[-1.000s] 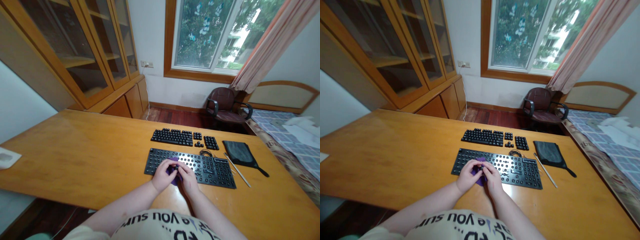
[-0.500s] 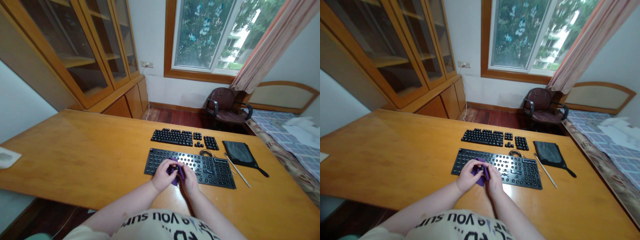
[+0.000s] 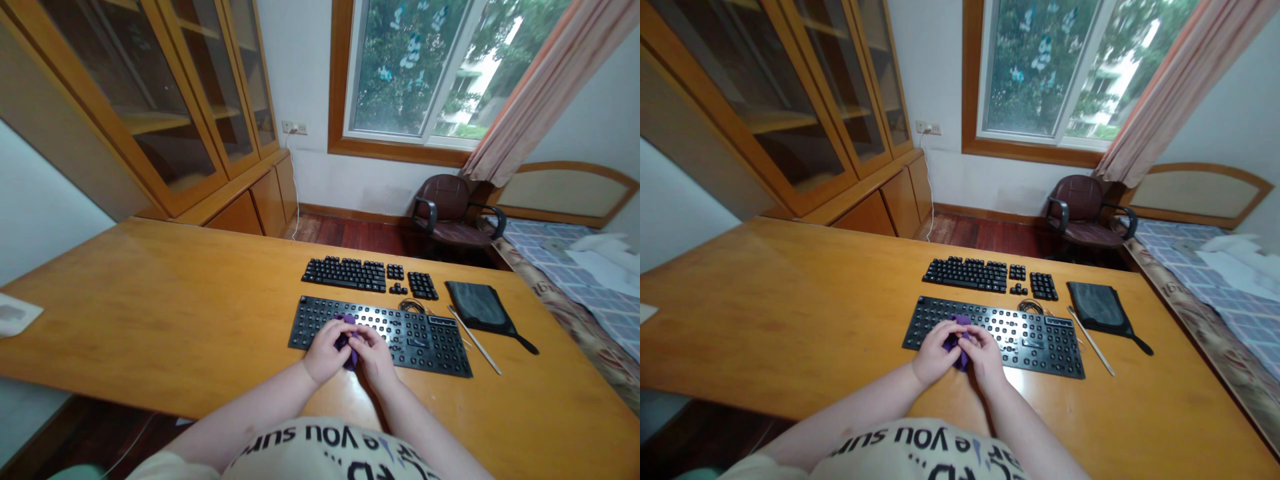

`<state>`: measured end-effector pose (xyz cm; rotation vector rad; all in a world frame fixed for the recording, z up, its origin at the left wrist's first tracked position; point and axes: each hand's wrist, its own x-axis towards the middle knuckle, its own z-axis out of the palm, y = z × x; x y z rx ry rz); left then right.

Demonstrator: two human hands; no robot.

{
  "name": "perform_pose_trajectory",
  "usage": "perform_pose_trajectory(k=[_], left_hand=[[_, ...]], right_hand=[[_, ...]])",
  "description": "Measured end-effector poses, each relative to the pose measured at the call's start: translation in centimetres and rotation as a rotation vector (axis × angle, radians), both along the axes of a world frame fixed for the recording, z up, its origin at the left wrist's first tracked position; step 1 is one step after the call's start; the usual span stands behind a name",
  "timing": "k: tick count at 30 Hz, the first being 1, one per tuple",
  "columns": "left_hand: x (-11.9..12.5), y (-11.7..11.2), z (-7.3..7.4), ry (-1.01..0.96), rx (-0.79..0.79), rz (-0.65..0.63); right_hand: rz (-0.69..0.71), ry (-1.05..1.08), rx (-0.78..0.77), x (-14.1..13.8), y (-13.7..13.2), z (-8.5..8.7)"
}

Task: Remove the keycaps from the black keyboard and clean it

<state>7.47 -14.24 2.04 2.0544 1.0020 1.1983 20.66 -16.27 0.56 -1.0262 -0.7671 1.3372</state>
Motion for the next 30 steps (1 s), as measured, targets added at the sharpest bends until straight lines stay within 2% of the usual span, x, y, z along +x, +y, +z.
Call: perform_pose_trajectory(k=[12, 17, 24, 30], left_hand=[[0.1, -0.2, 0.3, 0.035, -0.036, 0.016], [0.1, -0.1, 0.1, 0.045, -0.064, 0.011], [0.2, -0.2, 0.2, 0.038, -0.07, 0.037], [0.3, -0.1, 0.4, -0.021, -0.089, 0.065]], right_hand=[[0.012, -0.13, 0.033, 0.7, 0.0, -1.1], [-0.028, -0.073, -0.002, 0.2, 0.0, -0.8], [-0.009, -0.205, 0.032, 0.7, -0.1, -0.3], [-0.048, -0.112, -0.02, 0.7, -0.1, -0.4]])
